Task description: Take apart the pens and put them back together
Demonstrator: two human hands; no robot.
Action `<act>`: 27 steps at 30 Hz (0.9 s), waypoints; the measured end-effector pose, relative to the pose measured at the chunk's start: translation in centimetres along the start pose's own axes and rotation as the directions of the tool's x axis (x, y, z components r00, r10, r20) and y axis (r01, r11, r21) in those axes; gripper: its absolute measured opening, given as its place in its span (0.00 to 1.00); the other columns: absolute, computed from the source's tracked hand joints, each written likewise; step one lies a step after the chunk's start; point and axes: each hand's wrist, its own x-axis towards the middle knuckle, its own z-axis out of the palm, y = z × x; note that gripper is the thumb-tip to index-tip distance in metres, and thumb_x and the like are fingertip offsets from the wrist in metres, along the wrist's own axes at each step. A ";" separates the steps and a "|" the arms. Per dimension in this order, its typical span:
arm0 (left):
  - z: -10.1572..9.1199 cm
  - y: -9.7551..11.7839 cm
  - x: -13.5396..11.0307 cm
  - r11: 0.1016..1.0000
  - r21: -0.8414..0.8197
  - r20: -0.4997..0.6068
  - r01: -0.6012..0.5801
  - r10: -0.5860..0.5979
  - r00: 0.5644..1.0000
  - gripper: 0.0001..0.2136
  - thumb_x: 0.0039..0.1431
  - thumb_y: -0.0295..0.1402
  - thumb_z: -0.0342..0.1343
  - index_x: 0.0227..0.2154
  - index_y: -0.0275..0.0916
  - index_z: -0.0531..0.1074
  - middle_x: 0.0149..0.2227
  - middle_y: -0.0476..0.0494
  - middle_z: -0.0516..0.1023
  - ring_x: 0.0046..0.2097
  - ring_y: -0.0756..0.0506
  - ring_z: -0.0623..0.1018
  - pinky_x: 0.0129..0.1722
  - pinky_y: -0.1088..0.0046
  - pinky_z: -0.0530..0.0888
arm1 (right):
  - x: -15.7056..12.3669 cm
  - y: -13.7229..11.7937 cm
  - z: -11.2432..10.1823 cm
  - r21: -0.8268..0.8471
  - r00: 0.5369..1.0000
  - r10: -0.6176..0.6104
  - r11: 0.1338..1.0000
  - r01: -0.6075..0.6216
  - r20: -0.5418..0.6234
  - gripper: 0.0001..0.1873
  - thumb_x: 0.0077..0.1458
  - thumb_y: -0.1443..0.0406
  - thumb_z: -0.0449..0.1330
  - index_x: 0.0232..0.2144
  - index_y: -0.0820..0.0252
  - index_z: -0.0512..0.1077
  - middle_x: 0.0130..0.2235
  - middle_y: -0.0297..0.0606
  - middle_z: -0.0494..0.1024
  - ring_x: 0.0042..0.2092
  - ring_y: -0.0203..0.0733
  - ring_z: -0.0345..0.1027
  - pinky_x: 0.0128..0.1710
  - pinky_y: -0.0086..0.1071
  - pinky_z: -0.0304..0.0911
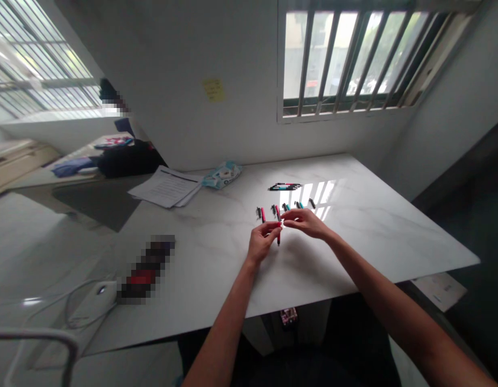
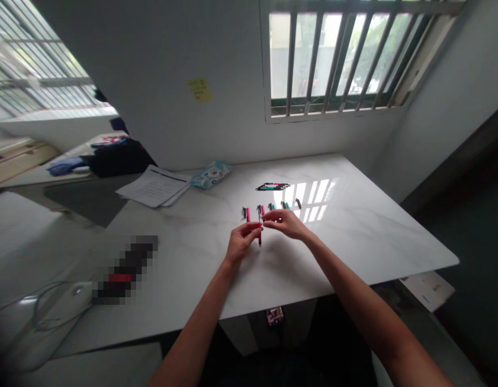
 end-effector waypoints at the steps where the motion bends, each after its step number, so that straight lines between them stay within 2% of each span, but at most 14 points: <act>1: 0.0 0.2 0.0 1.000 -0.004 0.004 -0.006 0.006 1.000 0.19 0.52 0.45 0.71 0.40 0.35 0.83 0.40 0.39 0.85 0.39 0.43 0.83 0.41 0.68 0.80 | -0.1 -0.5 1.1 0.060 1.000 -0.005 0.998 0.005 0.003 0.21 0.58 0.50 0.67 0.45 0.57 0.82 0.45 0.42 0.85 0.44 0.48 0.79 0.45 0.39 0.75; 5: -0.2 0.6 -0.2 1.000 -0.002 0.002 -0.029 0.029 1.000 0.20 0.52 0.46 0.71 0.40 0.35 0.83 0.40 0.39 0.85 0.39 0.43 0.83 0.41 0.69 0.79 | -0.2 -1.1 3.4 0.173 0.996 0.002 0.985 0.013 -0.090 0.20 0.55 0.49 0.69 0.42 0.57 0.82 0.44 0.42 0.85 0.43 0.48 0.80 0.45 0.41 0.75; 10: -0.1 0.7 -0.2 0.999 0.024 0.015 -0.033 0.032 0.999 0.20 0.54 0.46 0.69 0.42 0.35 0.82 0.40 0.39 0.85 0.38 0.44 0.83 0.40 0.69 0.79 | -0.6 -1.3 3.9 0.238 0.981 0.059 0.971 -0.014 -0.187 0.19 0.52 0.50 0.71 0.38 0.58 0.83 0.38 0.39 0.85 0.41 0.47 0.79 0.45 0.40 0.72; 15: 0.1 0.7 -0.2 0.998 0.056 0.044 -0.022 0.019 0.999 0.15 0.54 0.41 0.67 0.39 0.35 0.80 0.39 0.40 0.83 0.37 0.46 0.80 0.38 0.71 0.76 | -0.8 -1.8 3.9 0.359 0.946 0.147 0.933 -0.035 -0.289 0.19 0.50 0.50 0.72 0.36 0.59 0.82 0.37 0.40 0.84 0.38 0.42 0.75 0.41 0.35 0.69; 18: 0.1 0.5 0.0 0.999 0.007 0.016 -0.045 0.045 0.999 0.07 0.56 0.36 0.61 0.33 0.37 0.74 0.31 0.47 0.77 0.33 0.50 0.75 0.37 0.74 0.73 | -0.8 -2.0 3.2 0.425 0.902 0.171 0.905 0.016 -0.397 0.20 0.52 0.50 0.71 0.38 0.58 0.81 0.41 0.41 0.84 0.40 0.41 0.75 0.39 0.33 0.69; 21: 0.0 0.4 0.1 0.995 -0.099 -0.021 -0.028 0.026 0.999 0.07 0.57 0.36 0.56 0.29 0.39 0.68 0.24 0.54 0.66 0.26 0.53 0.66 0.28 0.77 0.65 | -1.0 -2.1 2.5 0.428 0.871 0.154 0.901 0.070 -0.466 0.20 0.55 0.49 0.68 0.42 0.58 0.80 0.42 0.42 0.84 0.41 0.42 0.77 0.41 0.34 0.71; 24: -0.1 0.7 0.0 0.992 -0.127 -0.050 0.023 -0.029 0.998 0.10 0.57 0.40 0.60 0.34 0.38 0.72 0.23 0.56 0.64 0.23 0.54 0.61 0.23 0.77 0.58 | -1.7 -2.1 2.7 0.272 0.912 0.070 0.961 0.047 -0.404 0.18 0.58 0.51 0.67 0.42 0.58 0.82 0.42 0.42 0.84 0.41 0.43 0.77 0.44 0.37 0.72; 27: 0.0 1.1 -0.2 0.998 -0.067 -0.062 0.022 -0.027 0.998 0.18 0.54 0.44 0.67 0.42 0.36 0.77 0.27 0.52 0.70 0.25 0.54 0.63 0.24 0.77 0.61 | -2.5 -2.0 3.9 0.102 0.959 0.026 0.995 0.003 -0.281 0.16 0.61 0.52 0.65 0.41 0.56 0.83 0.42 0.41 0.85 0.43 0.45 0.79 0.45 0.39 0.75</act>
